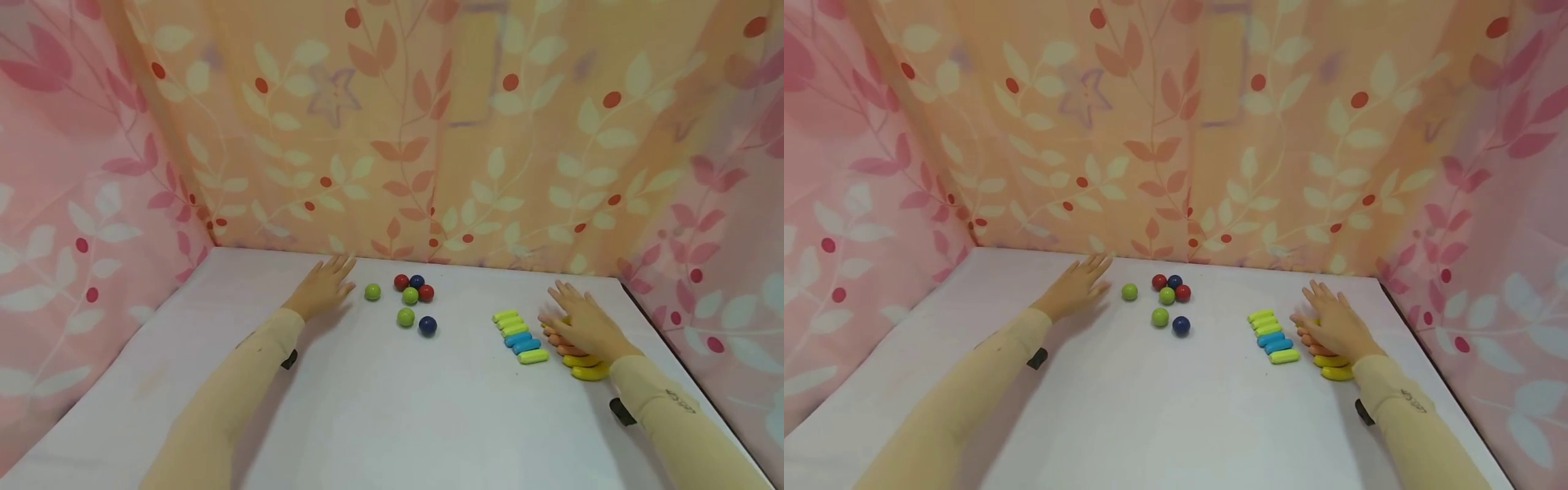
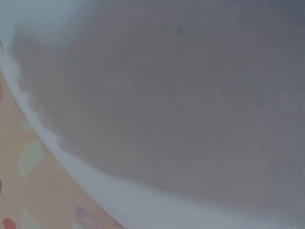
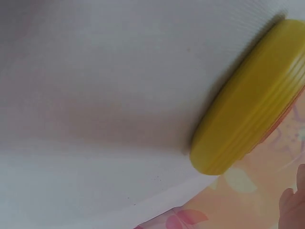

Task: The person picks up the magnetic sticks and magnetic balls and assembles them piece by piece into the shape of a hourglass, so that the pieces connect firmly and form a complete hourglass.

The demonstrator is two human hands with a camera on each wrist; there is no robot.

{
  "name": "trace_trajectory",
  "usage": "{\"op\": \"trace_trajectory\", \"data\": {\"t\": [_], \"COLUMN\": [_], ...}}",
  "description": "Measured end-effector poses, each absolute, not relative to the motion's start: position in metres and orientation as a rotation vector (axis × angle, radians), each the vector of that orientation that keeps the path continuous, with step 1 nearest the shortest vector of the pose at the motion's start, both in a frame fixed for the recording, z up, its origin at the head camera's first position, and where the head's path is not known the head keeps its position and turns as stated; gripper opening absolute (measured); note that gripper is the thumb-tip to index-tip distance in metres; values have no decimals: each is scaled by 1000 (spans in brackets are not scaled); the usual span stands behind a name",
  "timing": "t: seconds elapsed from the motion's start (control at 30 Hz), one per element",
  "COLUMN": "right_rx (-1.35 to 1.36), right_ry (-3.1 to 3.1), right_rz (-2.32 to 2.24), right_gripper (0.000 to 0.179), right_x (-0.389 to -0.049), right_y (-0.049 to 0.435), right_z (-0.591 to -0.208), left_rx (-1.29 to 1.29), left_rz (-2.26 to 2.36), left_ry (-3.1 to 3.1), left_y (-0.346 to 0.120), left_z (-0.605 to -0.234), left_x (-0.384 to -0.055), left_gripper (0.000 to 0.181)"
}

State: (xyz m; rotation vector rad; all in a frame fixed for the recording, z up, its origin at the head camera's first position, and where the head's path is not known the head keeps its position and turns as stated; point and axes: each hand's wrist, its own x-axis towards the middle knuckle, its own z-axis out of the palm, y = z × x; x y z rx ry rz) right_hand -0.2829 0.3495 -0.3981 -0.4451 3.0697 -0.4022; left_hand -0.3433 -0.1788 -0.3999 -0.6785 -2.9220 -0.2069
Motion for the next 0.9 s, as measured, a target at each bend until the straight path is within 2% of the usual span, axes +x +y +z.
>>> {"op": "trace_trajectory", "data": {"t": [0.53,0.7,0.9], "right_rx": [-494,-443,-208], "right_ry": [3056,3032,2954], "right_rz": [-412,-471,-604], "right_gripper": [79,76,83], "right_x": [-274,-273,-272], "right_y": [357,356,355], "right_z": [-407,-406,-403], "left_rx": [-767,-753,-626], "left_rz": [-275,-480,-891], "left_ry": [-2925,-2948,-2994], "left_y": [-174,-172,-166], "left_z": [-407,-408,-409], "left_x": [-341,-345,-343], "left_gripper": [63,64,68]}}
